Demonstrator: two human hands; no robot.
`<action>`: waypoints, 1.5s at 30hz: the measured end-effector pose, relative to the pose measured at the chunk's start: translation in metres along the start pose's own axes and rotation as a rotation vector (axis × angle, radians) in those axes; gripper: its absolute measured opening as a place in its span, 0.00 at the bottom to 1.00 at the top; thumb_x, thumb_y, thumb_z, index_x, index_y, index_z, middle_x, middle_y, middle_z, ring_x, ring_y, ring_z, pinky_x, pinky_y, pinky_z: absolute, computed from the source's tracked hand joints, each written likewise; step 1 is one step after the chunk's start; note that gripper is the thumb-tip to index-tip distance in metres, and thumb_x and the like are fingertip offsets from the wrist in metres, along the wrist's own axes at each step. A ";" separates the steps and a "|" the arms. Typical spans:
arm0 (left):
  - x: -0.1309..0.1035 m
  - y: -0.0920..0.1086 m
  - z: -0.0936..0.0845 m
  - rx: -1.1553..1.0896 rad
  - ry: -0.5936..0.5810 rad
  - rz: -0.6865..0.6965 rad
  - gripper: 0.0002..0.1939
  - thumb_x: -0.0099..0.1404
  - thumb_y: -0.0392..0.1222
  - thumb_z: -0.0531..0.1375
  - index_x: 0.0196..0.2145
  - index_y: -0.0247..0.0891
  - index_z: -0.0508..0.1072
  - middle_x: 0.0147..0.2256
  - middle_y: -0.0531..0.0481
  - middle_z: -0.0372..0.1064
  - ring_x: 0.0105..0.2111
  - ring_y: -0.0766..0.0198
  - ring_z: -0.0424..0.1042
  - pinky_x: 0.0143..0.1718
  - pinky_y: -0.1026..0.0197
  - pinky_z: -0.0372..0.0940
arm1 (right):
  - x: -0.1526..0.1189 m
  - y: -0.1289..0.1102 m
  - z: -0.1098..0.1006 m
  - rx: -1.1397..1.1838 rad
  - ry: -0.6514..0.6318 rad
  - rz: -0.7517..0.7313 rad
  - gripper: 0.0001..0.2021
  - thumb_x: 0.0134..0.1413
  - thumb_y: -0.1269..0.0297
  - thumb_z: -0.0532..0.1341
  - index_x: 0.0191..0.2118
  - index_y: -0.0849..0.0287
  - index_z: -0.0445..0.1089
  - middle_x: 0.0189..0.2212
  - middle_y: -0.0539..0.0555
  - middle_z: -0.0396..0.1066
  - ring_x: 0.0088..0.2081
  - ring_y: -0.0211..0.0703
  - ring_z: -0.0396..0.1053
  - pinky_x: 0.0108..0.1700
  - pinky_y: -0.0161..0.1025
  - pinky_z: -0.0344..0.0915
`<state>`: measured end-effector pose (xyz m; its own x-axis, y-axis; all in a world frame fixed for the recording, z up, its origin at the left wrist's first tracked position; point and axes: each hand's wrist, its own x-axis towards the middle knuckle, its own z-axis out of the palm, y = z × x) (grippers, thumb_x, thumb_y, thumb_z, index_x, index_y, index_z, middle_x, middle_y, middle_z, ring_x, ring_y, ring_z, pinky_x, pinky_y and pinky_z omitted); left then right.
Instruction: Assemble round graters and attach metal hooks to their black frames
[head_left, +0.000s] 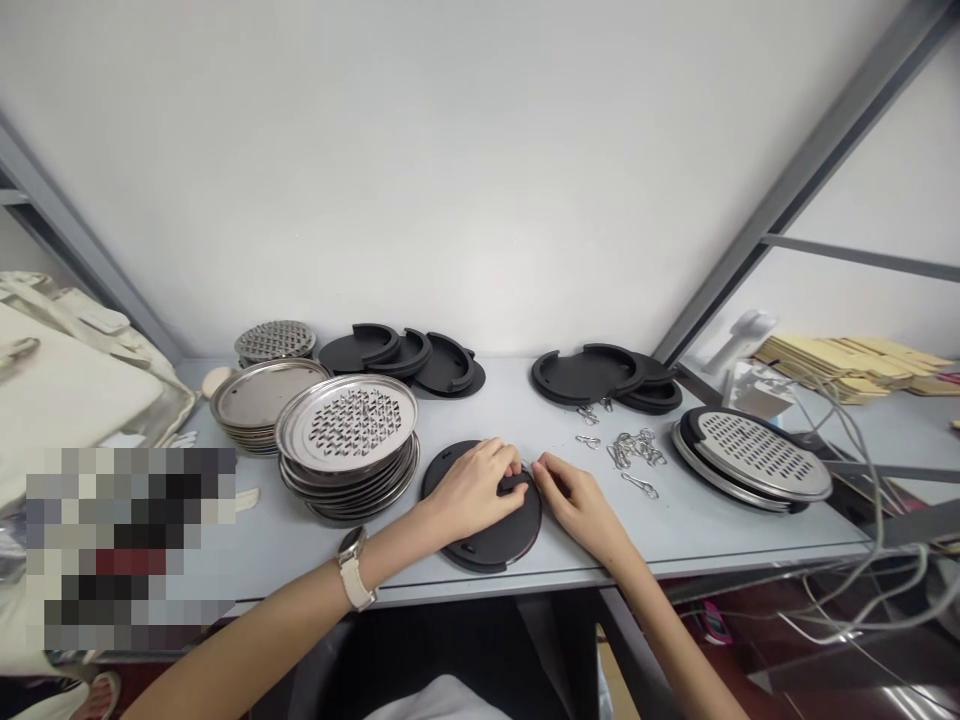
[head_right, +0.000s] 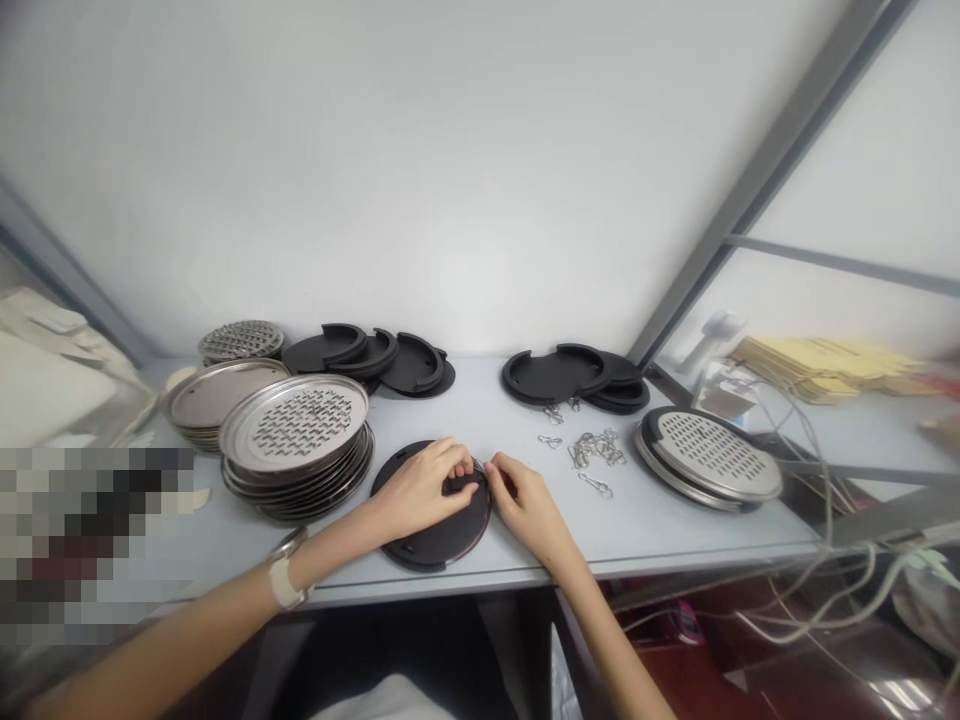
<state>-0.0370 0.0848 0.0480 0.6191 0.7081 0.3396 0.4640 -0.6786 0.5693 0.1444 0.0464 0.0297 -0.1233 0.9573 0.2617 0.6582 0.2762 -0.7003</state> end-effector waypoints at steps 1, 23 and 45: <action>0.000 0.000 0.001 -0.004 -0.001 0.000 0.06 0.59 0.36 0.60 0.33 0.40 0.64 0.32 0.53 0.63 0.36 0.62 0.65 0.39 0.60 0.62 | 0.000 0.000 0.000 -0.012 -0.014 -0.016 0.15 0.65 0.60 0.49 0.25 0.57 0.55 0.20 0.45 0.55 0.24 0.36 0.54 0.28 0.34 0.52; -0.001 0.002 -0.004 0.097 -0.065 0.087 0.12 0.66 0.38 0.56 0.48 0.41 0.69 0.39 0.49 0.63 0.42 0.59 0.65 0.44 0.59 0.63 | 0.000 0.003 -0.003 -0.078 -0.090 -0.073 0.15 0.65 0.62 0.48 0.26 0.57 0.58 0.22 0.48 0.62 0.26 0.39 0.61 0.30 0.35 0.56; 0.000 0.002 0.002 0.049 -0.061 0.056 0.13 0.65 0.33 0.55 0.47 0.39 0.70 0.37 0.48 0.64 0.42 0.58 0.65 0.45 0.57 0.63 | -0.001 0.001 0.003 -0.146 -0.053 -0.040 0.16 0.65 0.63 0.46 0.27 0.57 0.62 0.24 0.51 0.67 0.28 0.41 0.64 0.31 0.37 0.58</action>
<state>-0.0347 0.0831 0.0483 0.6818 0.6563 0.3231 0.4567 -0.7269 0.5128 0.1433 0.0461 0.0270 -0.1878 0.9500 0.2493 0.7528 0.3023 -0.5847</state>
